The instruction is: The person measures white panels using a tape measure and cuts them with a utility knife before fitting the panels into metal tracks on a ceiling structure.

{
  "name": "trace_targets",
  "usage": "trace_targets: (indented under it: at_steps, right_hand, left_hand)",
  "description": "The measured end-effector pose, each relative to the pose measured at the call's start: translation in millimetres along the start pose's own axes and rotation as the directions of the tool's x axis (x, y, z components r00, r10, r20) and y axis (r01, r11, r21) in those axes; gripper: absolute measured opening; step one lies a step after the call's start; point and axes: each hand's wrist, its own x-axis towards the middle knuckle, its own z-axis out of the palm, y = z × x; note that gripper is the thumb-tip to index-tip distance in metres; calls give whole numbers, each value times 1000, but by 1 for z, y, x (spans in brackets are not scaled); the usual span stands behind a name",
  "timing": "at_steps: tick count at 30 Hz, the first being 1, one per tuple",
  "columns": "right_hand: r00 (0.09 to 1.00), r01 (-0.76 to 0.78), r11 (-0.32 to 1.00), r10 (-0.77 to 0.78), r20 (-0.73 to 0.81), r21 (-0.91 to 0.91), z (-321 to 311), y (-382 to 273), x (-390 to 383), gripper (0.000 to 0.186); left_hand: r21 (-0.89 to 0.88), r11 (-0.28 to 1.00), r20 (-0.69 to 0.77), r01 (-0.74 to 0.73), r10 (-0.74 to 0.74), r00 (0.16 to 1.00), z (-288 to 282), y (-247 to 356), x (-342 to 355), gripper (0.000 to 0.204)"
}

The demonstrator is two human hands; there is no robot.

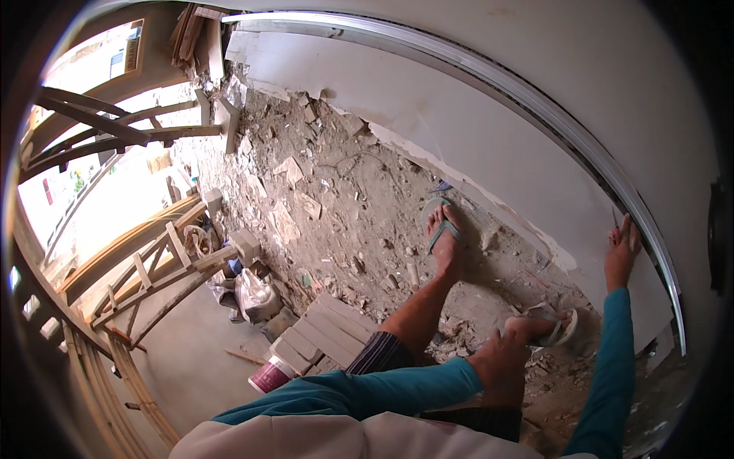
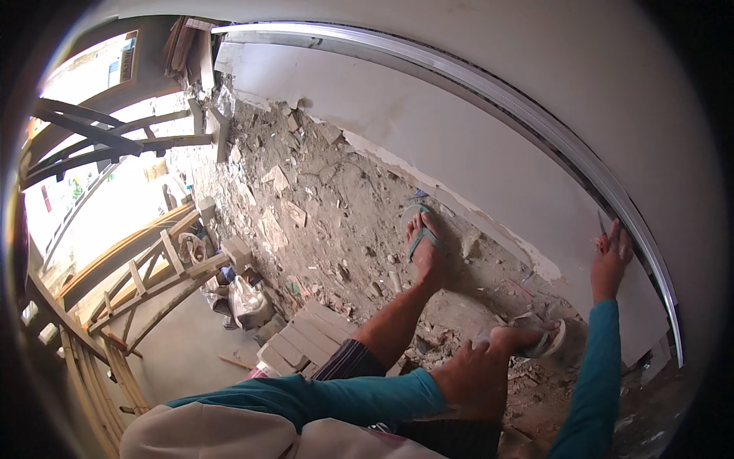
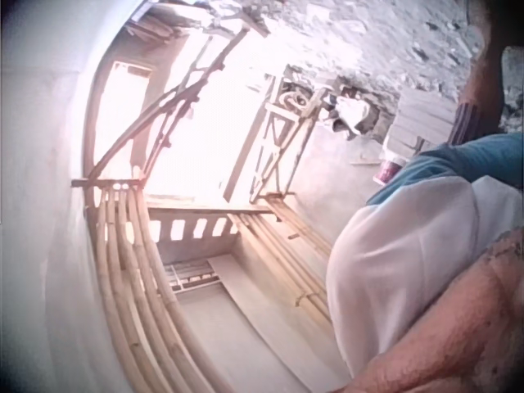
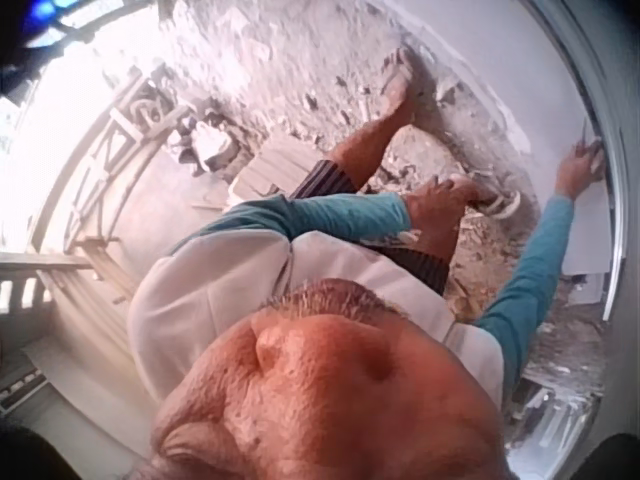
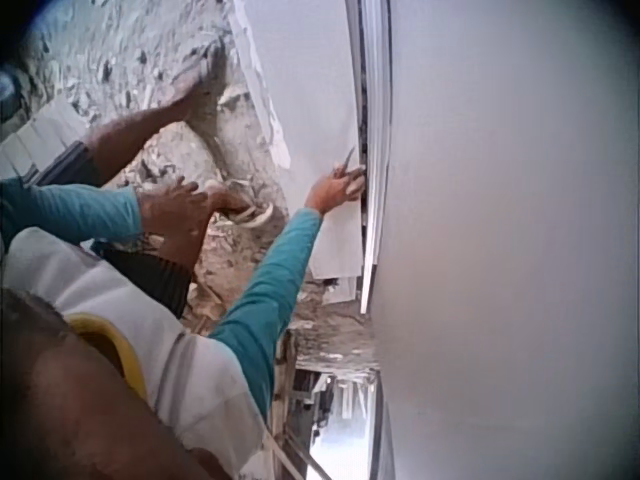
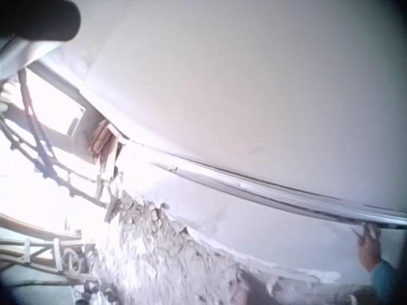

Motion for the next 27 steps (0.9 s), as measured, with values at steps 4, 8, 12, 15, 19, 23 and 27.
trace_targets:
  at_steps: [4, 8, 12, 15, 19, 23, 27]
  right_hand:
    - [989, 67, 997, -62, -132, 28, -3, 7, -2, 58]
    - [987, 112, 992, -104, -120, 60, -11, -24, 16, 61]
    - [998, 41, 999, -41, -39, -3, -22, -29, 10, 70]
    - [1000, 3, 999, -3, 4, -41, -28, -21, 4, 73]
    - [1000, 23, 1000, -23, 1, 12, -33, -20, 5, 75]
    - [1000, 14, 1000, -13, 27, -28, -26, -13, 3, 74]
    - [1000, 24, 999, -24, 17, 25, -33, -16, 8, 70]
  left_hand:
    - [54, 998, -145, -19, 27, 989, 4, -2, 10, 61]
    - [14, 998, -78, -58, 59, 995, 7, -1, -1, 42]
    - [-23, 995, 134, -100, 102, 986, 8, 7, -5, 42]
    - [-110, 987, 112, -116, 129, 985, -5, 8, -6, 41]
    - [-164, 981, 191, -106, 137, 972, -39, -4, -8, 41]
    - [-125, 991, 213, -47, 73, 974, -53, -31, -14, 43]
    - [-108, 993, 183, -49, 68, 981, -60, -43, -23, 43]
